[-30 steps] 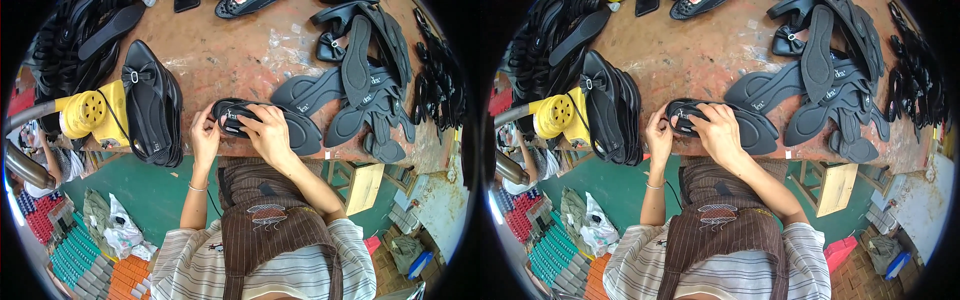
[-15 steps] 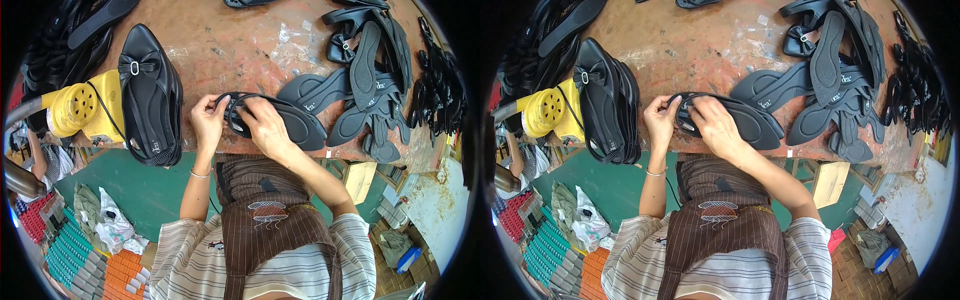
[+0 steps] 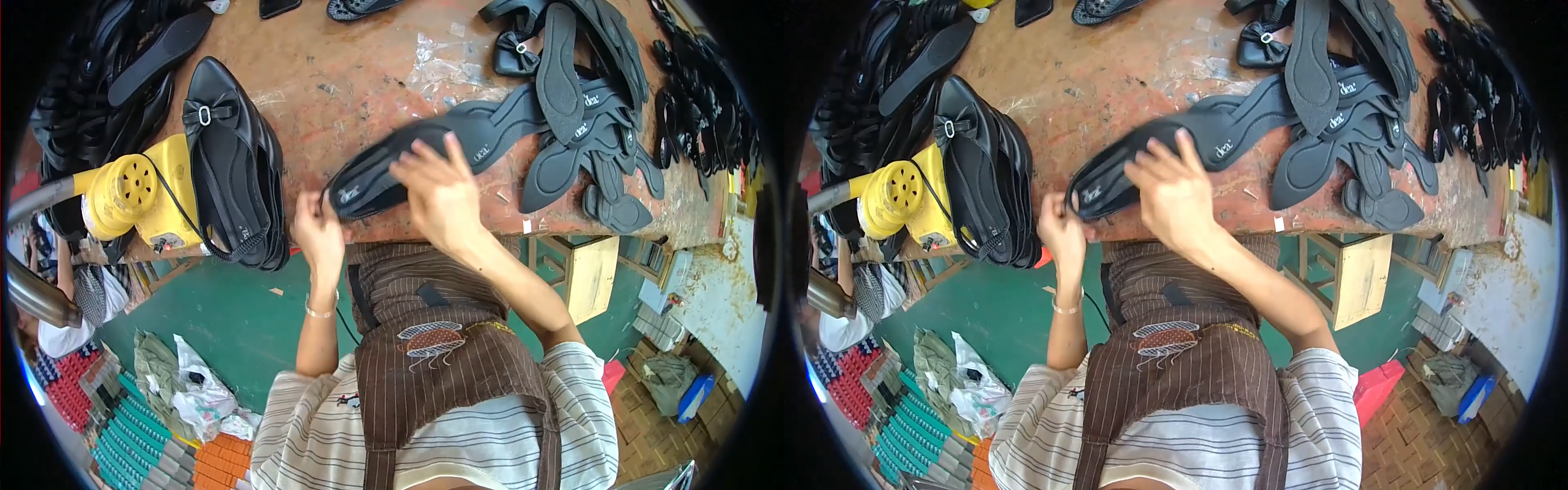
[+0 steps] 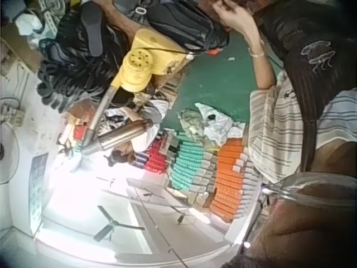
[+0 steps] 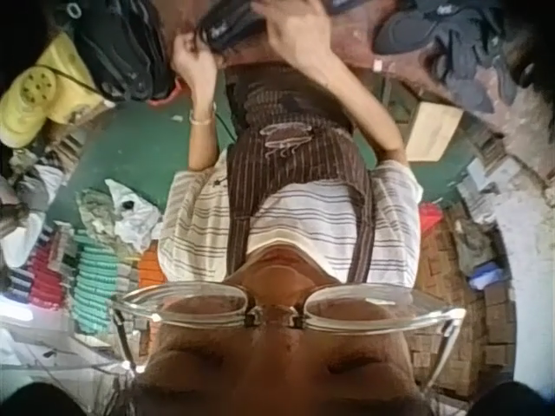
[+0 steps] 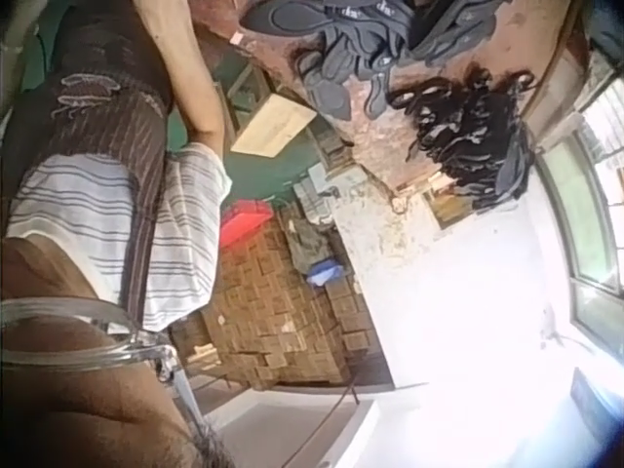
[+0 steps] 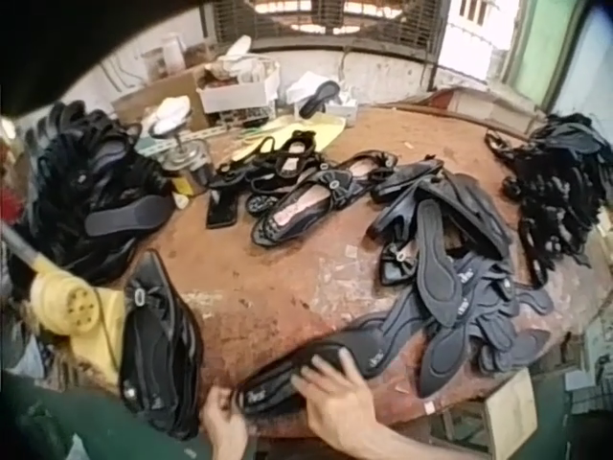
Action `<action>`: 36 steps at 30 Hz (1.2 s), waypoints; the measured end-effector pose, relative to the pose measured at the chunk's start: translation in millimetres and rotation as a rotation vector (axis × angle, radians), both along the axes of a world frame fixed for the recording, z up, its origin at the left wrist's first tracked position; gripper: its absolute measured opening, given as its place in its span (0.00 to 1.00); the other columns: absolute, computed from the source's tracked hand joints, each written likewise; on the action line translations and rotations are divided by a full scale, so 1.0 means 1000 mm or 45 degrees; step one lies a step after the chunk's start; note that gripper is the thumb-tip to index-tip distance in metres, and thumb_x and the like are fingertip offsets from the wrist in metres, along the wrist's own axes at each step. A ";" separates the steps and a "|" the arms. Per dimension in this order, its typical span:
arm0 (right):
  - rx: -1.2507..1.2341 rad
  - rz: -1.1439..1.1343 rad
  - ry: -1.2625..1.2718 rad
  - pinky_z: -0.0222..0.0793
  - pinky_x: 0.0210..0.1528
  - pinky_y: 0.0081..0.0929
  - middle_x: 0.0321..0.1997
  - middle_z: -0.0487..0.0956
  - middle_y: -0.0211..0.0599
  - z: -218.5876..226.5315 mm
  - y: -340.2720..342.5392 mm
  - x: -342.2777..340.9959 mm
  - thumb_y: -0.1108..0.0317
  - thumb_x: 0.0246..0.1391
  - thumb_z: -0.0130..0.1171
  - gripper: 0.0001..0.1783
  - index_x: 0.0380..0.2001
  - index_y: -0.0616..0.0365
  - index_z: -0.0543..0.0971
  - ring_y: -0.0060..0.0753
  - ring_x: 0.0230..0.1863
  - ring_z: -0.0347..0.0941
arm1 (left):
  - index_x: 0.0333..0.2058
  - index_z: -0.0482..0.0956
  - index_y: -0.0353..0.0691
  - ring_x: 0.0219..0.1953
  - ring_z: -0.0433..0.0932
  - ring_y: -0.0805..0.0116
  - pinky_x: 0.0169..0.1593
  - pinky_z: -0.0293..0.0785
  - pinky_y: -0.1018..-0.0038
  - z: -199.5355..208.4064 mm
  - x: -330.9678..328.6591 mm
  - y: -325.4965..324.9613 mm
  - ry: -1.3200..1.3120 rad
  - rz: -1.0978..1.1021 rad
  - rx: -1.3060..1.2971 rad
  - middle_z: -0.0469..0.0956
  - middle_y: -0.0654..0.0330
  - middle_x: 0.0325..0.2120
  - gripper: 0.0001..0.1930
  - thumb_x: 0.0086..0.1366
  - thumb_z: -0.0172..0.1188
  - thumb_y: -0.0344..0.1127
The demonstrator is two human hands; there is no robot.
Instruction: Inserting insoles into black flat shoes and organizing them on a workbench.
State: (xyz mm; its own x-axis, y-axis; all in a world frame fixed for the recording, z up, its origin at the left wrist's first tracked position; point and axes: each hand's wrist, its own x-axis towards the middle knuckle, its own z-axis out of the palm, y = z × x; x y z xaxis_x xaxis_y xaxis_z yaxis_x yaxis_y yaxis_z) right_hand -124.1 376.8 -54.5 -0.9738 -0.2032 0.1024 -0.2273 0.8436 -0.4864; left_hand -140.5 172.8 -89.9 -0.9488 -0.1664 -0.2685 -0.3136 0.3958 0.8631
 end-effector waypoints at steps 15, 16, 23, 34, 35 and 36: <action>-0.679 0.047 0.171 0.71 0.52 0.42 0.44 0.76 0.48 0.022 -0.011 -0.045 0.84 0.36 0.61 0.11 0.25 0.61 0.73 0.51 0.47 0.76 | 0.45 0.78 0.35 0.52 0.71 0.46 0.57 0.64 0.50 0.029 0.082 0.056 0.631 -0.742 -0.636 0.74 0.48 0.45 0.19 0.56 0.66 0.37; -0.474 0.184 0.204 0.63 0.65 0.50 0.55 0.74 0.51 0.028 -0.005 -0.025 0.85 0.30 0.61 0.16 0.24 0.60 0.68 0.55 0.58 0.72 | 0.50 0.75 0.33 0.57 0.67 0.44 0.64 0.55 0.42 0.028 0.082 0.058 0.575 -0.867 -0.687 0.72 0.45 0.48 0.24 0.56 0.65 0.39; 0.007 0.131 0.263 0.49 0.72 0.52 0.59 0.75 0.44 -0.022 -0.015 -0.010 0.75 0.45 0.54 0.30 0.57 0.62 0.72 0.49 0.64 0.68 | 0.57 0.68 0.29 0.68 0.57 0.54 0.68 0.39 0.36 0.014 0.079 0.061 0.320 -1.097 -0.792 0.66 0.49 0.60 0.27 0.63 0.58 0.39; 0.513 -0.025 0.342 0.50 0.71 0.50 0.47 0.74 0.60 -0.027 -0.035 -0.036 0.75 0.51 0.48 0.20 0.47 0.77 0.69 0.52 0.53 0.73 | 0.55 0.71 0.28 0.63 0.64 0.58 0.68 0.47 0.43 0.014 0.071 0.059 0.368 -1.081 -0.763 0.71 0.50 0.56 0.24 0.63 0.56 0.36; 0.431 -0.037 0.264 0.50 0.71 0.50 0.45 0.75 0.56 -0.031 -0.040 -0.051 0.76 0.51 0.48 0.19 0.47 0.76 0.70 0.50 0.51 0.73 | 0.53 0.73 0.29 0.63 0.63 0.56 0.68 0.49 0.44 0.012 0.074 0.059 0.398 -1.030 -0.756 0.72 0.49 0.54 0.22 0.62 0.54 0.34; 0.356 -0.057 0.194 0.50 0.71 0.49 0.42 0.75 0.53 -0.033 -0.042 -0.068 0.76 0.51 0.48 0.19 0.46 0.75 0.70 0.48 0.50 0.74 | 0.53 0.73 0.29 0.63 0.63 0.56 0.68 0.49 0.44 0.011 0.070 0.060 0.405 -1.039 -0.754 0.72 0.49 0.54 0.22 0.62 0.54 0.34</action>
State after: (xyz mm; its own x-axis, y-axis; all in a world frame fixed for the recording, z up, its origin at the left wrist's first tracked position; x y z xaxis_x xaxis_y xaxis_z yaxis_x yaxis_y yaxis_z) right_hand -192.4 334.6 -87.0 -0.9601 -0.2013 0.1943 -0.2393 0.9506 -0.1976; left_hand -70.3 232.4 -79.3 -0.8445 0.5306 -0.0726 0.4441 0.7695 0.4589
